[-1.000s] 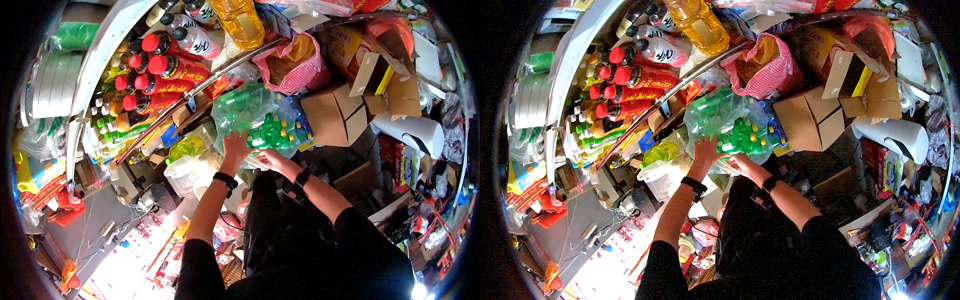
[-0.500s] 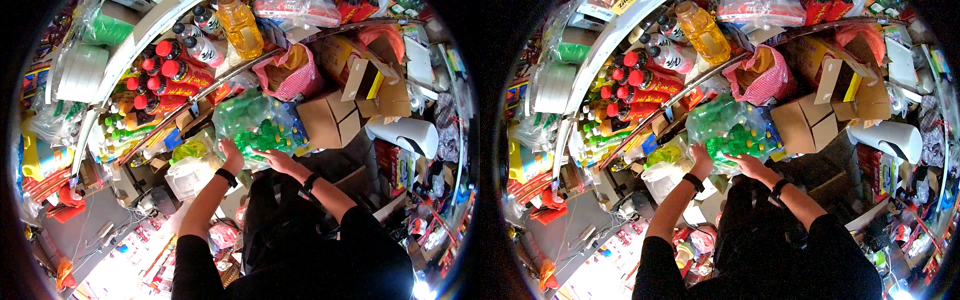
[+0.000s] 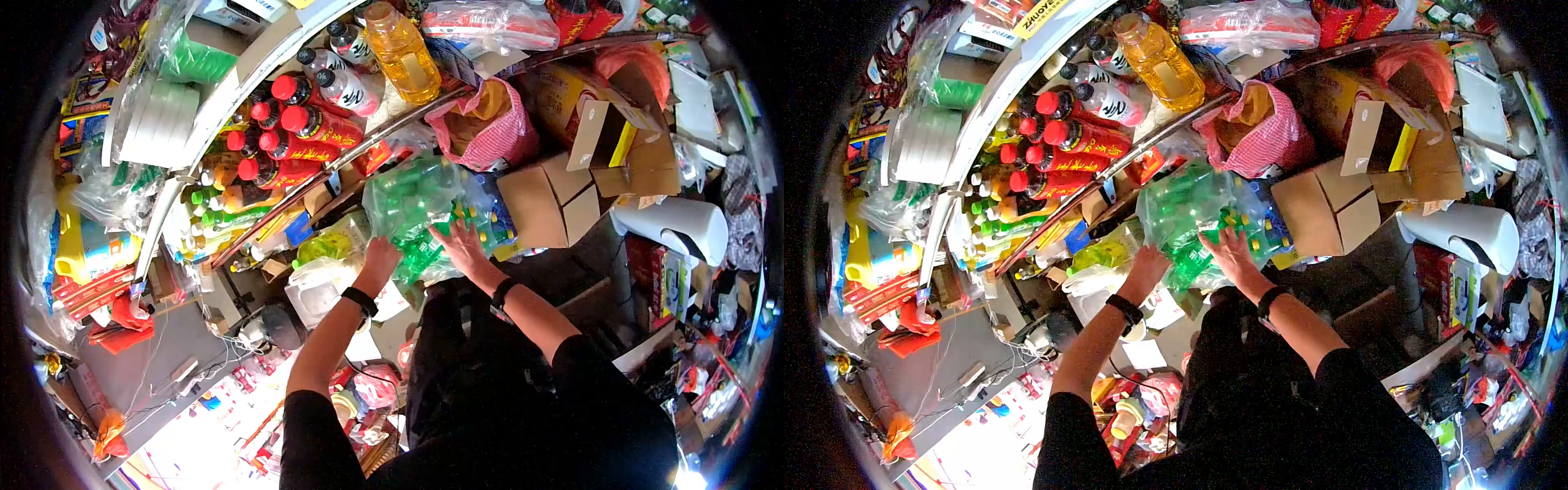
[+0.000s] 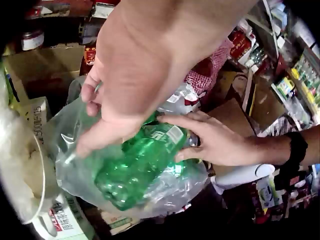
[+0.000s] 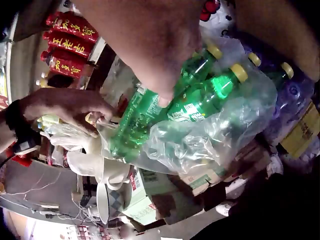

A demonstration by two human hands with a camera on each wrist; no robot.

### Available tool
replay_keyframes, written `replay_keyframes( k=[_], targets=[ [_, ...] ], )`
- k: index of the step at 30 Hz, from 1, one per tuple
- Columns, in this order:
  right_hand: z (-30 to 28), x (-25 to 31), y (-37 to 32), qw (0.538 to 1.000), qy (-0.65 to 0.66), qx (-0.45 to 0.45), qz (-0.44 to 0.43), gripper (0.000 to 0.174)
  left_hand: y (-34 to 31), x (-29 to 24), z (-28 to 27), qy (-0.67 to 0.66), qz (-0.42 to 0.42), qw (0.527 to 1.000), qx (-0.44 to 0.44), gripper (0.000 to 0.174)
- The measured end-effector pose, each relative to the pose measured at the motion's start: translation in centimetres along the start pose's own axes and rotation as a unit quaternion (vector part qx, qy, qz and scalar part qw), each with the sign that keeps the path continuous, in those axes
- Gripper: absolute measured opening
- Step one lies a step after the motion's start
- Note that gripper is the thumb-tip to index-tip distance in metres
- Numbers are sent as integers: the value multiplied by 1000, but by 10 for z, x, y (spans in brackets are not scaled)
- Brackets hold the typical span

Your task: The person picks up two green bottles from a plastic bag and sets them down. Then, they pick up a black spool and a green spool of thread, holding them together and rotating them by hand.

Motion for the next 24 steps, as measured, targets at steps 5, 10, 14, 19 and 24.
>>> replay_keyframes(
  k=[5,10,14,19,24],
  targets=[
    [6,-4,10,999,-3,-10,-30,80,-10,-15,2,-28,-69,996,-42,7],
    [6,-21,-7,999,-35,-31,-20,85,-3,-17,-6,1,-87,992,92,17],
    [28,-46,-7,1000,28,-13,2,86,-3,-22,9,19,-113,987,116,15],
    [33,-56,-14,991,70,29,106,76,-27,-29,27,-30,-110,993,33,8],
    [6,-19,6,999,6,22,33,73,-19,-55,-10,-40,-112,993,-24,6]
  ],
)
Point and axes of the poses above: each hand's wrist, its own y-axis towards the middle knuckle, its own z-axis out of the palm, x = y × z, the point moved 1 cm from there along y, towards the middle knuckle, and after that the axes turned 3 degrees about -x, right-handed, at the moved point
